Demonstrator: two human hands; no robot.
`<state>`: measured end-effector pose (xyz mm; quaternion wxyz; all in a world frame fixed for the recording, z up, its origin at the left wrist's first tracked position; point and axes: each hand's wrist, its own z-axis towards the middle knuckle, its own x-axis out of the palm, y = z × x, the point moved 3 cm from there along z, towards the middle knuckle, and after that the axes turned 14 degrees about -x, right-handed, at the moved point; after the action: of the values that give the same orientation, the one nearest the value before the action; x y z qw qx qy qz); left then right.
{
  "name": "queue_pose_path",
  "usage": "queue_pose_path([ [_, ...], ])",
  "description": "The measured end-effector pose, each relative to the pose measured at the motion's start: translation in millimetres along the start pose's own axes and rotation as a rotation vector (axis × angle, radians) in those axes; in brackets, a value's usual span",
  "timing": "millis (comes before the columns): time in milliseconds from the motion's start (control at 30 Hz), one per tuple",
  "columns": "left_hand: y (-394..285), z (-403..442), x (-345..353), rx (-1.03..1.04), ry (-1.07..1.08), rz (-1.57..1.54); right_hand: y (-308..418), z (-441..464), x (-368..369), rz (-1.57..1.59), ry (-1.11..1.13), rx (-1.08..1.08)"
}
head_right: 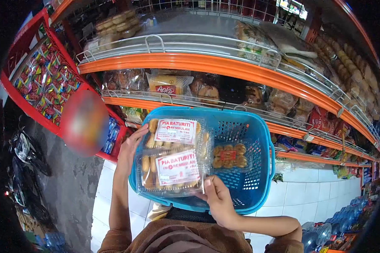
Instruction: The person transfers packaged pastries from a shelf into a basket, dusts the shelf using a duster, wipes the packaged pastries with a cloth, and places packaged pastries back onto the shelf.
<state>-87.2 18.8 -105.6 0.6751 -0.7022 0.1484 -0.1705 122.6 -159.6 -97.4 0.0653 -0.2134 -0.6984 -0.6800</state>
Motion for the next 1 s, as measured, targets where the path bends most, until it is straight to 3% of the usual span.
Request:
queue_pose_path([
  [67,-8.5,-7.6,7.2,0.075,-0.044,0.215,4.2,-1.3,-2.6,-0.026,0.019,-0.012],
  [133,-6.1,-11.9,8.7,0.082,-0.088,0.282,18.0,1.7,-7.6,-0.587,0.308,0.033],
  [167,-6.0,-13.9,9.6,0.095,-0.128,0.354,23.0,3.7,-11.0,-0.587,0.304,0.036],
  [233,-7.4,-18.4,13.2,0.124,-0.154,0.298,37.2,8.7,-8.2,-0.87,0.542,-0.232],
  [300,-6.2,-20.5,13.2,0.172,-0.235,0.471,33.9,5.6,-15.2,-1.041,0.579,-0.383],
  [367,-15.1,-18.9,14.0,0.191,-0.255,0.468,30.2,9.9,-22.4,-0.999,0.738,-0.25],
  [500,-37.6,-7.2,2.4,0.28,-0.325,0.387,49.9,29.1,-29.3,-0.98,0.644,-0.155],
  [633,-81.3,23.5,-17.4,0.437,-0.419,0.61,58.4,49.3,-37.6,-0.895,0.588,-0.175],
  [667,-97.9,32.2,-19.2,0.314,-0.475,0.594,59.0,54.1,-37.6,-0.88,0.601,-0.223],
  [700,-114.7,46.5,-21.4,0.381,-0.462,0.577,60.9,56.6,-36.5,-0.863,0.615,-0.263],
  [733,-124.9,64.7,-35.7,0.416,-0.446,0.604,62.5,59.6,-34.3,-0.812,0.587,-0.113],
  [767,-141.9,85.7,-46.6,0.466,-0.529,0.585,59.9,59.7,-32.6,-0.806,0.594,-0.102],
  [800,-157.8,107.6,-62.1,0.343,-0.606,0.451,59.2,62.0,-30.4,-0.78,0.575,-0.124],
  [833,-183.3,126.3,-75.4,0.406,-0.776,0.617,60.2,64.7,-28.5,-0.758,0.556,-0.151],
  [867,-206.4,143.1,-85.5,0.406,-0.818,0.463,53.4,65.5,-31.5,-0.74,0.548,-0.193],
  [933,-236.0,189.2,-120.5,0.204,-0.787,0.405,52.1,64.7,-33.1,-0.739,0.549,-0.209],
  [967,-242.9,210.5,-138.9,0.218,-0.795,0.396,52.1,65.9,-34.2,-0.731,0.546,-0.218],
  [1000,-246.6,232.4,-155.3,0.255,-0.812,0.592,51.8,65.6,-36.3,-0.72,0.525,-0.219],
])
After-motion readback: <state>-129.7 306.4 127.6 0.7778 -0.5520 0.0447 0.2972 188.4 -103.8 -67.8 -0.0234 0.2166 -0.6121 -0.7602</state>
